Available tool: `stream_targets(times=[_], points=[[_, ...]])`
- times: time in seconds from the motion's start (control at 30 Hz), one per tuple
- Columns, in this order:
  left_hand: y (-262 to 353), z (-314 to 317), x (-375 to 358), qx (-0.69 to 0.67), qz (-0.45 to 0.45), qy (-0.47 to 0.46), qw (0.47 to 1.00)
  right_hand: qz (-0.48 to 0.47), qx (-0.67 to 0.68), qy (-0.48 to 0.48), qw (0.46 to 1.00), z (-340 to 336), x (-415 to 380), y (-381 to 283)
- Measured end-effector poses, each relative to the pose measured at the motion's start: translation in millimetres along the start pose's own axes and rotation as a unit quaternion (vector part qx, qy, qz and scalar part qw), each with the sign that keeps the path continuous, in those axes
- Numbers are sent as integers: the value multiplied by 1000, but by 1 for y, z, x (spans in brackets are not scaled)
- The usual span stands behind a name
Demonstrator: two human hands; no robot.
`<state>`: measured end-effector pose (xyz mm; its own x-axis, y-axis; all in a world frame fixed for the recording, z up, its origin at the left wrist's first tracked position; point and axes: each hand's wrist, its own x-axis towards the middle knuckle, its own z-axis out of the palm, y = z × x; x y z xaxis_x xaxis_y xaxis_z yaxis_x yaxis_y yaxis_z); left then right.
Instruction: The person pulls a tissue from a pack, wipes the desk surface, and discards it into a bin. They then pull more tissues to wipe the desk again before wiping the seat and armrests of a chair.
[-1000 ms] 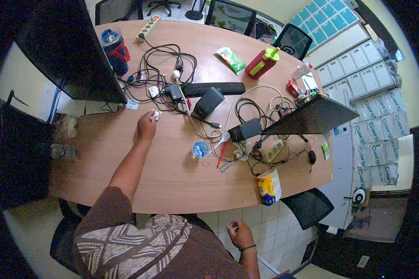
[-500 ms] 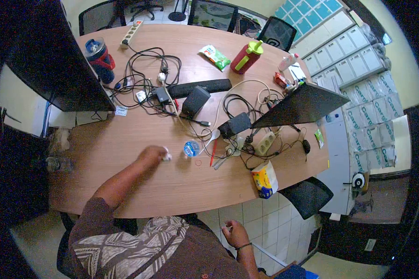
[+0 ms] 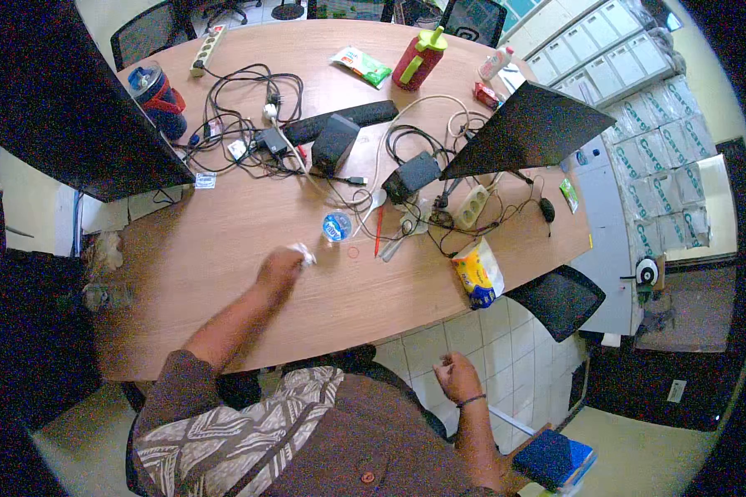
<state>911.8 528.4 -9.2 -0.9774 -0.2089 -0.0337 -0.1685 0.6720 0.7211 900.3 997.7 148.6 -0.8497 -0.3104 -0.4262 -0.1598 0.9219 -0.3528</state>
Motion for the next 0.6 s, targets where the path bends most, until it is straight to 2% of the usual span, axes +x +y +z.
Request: stream_targets(times=[0.03,0.1,0.17,0.23,0.27,0.3,0.4,0.43,0.5,0.6], points=[[9,7,-11,-8,41,3,999,-8,-8,13,1000,-3,2,5],[19,10,-24,-15,31,3,999,-11,-20,8,1000,-9,11,15],[22,9,-30,-22,21,3,1000,28,-2,23,999,-21,15,15],[4,-2,-31,-67,-77,219,970,41,24,31,998,-28,17,21],[-1,-14,-28,-45,-104,270,956,28,20,40,999,-30,18,29],[-7,-27,-25,-21,-129,320,938,14,18,48,999,-30,18,37],[-38,-18,-21,72,-145,359,919,-9,27,33,999,-26,22,63],[-32,-10,-25,78,-148,364,916,-28,30,24,999,-27,26,71],[-8,7,-31,36,-180,240,953,-46,40,6,998,-28,30,89],[23,61,-52,83,-128,201,968,-61,69,-15,996,-29,37,98]])
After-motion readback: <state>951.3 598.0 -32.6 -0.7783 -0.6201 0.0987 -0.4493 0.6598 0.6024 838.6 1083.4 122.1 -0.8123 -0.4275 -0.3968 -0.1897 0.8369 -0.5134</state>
